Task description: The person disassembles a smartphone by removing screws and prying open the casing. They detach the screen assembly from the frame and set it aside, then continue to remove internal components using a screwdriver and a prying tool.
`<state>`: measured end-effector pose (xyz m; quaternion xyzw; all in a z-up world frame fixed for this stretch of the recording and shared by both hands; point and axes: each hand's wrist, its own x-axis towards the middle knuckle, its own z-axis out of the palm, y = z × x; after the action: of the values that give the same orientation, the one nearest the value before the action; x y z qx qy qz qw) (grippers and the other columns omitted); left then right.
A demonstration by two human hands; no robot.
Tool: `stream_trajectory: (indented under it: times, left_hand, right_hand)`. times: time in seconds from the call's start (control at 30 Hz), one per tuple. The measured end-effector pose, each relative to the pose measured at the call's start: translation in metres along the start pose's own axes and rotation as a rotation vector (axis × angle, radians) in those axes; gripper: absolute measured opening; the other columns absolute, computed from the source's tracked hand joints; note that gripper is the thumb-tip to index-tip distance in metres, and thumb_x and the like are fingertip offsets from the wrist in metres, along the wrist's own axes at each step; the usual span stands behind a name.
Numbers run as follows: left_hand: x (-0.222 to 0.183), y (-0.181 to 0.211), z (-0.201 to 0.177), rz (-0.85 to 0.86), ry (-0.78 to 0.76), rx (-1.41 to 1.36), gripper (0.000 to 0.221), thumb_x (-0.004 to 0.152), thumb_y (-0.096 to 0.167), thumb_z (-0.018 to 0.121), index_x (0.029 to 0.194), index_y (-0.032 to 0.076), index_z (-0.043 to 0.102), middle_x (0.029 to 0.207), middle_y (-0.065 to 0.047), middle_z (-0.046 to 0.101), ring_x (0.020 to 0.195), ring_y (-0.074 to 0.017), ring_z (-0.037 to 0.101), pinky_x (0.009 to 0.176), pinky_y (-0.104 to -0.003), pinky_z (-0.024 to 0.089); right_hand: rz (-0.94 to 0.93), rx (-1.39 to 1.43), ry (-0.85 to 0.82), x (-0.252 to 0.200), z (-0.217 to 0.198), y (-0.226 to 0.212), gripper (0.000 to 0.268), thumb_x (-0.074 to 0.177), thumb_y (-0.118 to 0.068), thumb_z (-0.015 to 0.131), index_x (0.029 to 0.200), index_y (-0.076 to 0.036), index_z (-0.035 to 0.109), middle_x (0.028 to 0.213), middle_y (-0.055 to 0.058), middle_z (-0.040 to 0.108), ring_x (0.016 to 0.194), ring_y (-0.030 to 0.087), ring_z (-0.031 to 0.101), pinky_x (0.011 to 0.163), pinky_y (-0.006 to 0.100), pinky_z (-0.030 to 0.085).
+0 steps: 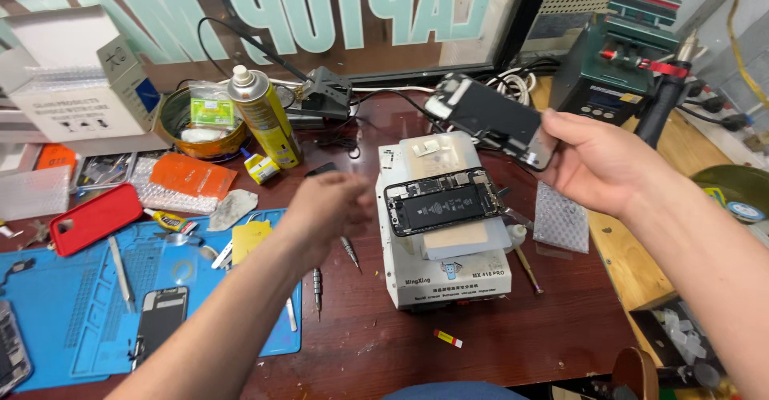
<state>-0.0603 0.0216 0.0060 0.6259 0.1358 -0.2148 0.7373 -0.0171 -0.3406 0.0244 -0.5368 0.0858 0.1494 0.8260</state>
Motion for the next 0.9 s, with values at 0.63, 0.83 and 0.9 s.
stream_trajectory:
  times: [0.63,0.83,0.9]
  left_hand:
    - [-0.006,-0.08,0.046,-0.142,0.108,-0.321,0.027,0.084,0.0,0.073,0.105,0.012,0.059,0.094,-0.002,0.068,0.084,-0.0154,0.064,0.078,-0.036,0.058]
    - [-0.003,-0.076,0.055,-0.075,0.155,-0.352,0.025,0.084,0.0,0.072,0.103,0.01,0.058,0.091,-0.005,0.068,0.077,-0.0158,0.064,0.07,-0.033,0.057]
    - [-0.002,-0.074,0.057,-0.069,0.166,-0.365,0.023,0.085,0.0,0.069,0.104,0.008,0.057,0.091,-0.006,0.069,0.078,-0.0162,0.066,0.068,-0.032,0.057]
  right_hand:
    - [0.092,0.159,0.119,-0.005,-0.055,0.035,0.019,0.105,-0.03,0.063,0.112,-0.013,0.066,0.101,-0.002,0.069,0.096,0.014,0.065,0.091,0.037,0.053]
    - [0.096,0.127,0.155,-0.009,-0.062,0.033,0.018,0.103,-0.031,0.062,0.11,-0.014,0.065,0.098,-0.003,0.069,0.095,0.014,0.066,0.091,0.038,0.053]
    - [0.097,0.123,0.153,-0.011,-0.065,0.032,0.018,0.103,-0.03,0.061,0.109,-0.014,0.066,0.096,-0.004,0.069,0.094,0.014,0.065,0.09,0.039,0.052]
